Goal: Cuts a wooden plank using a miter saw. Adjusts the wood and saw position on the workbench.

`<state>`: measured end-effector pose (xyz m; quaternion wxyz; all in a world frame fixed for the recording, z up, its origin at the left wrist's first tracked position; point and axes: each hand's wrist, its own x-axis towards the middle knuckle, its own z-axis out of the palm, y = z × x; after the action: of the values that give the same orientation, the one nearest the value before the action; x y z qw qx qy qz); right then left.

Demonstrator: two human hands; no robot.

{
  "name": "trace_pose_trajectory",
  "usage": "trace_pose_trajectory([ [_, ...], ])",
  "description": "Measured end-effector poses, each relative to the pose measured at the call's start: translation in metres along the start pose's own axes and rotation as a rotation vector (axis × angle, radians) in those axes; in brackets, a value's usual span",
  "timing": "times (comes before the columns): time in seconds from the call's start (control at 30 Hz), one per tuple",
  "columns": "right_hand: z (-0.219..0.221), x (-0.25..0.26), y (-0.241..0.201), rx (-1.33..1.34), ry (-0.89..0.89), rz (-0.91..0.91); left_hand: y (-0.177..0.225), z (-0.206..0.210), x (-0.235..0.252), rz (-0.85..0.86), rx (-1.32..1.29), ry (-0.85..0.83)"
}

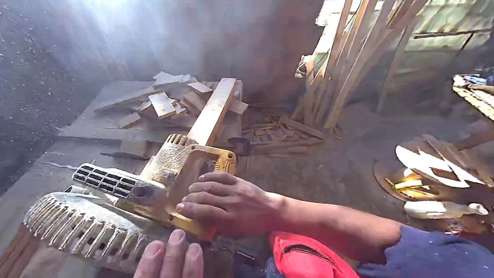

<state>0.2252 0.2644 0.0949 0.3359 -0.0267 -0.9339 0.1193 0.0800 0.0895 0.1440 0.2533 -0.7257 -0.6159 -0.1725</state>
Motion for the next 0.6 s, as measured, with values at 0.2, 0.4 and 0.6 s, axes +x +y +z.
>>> trace_pose_trajectory([
  [0.2, -0.021, -0.070, 0.128, 0.341, 0.479, 0.208, 0.047, 0.049, 0.022, -0.245, 0.255, -0.243],
  [0.4, 0.028, -0.041, 0.333, 0.861, 0.384, 1.462, 0.051, 0.036, 0.047, -0.252, 0.397, -0.122],
  [0.6, 0.068, -0.021, 0.370, 1.366, 0.278, 1.303, 0.032, -0.028, 0.074, -0.516, 0.423, -0.164],
])
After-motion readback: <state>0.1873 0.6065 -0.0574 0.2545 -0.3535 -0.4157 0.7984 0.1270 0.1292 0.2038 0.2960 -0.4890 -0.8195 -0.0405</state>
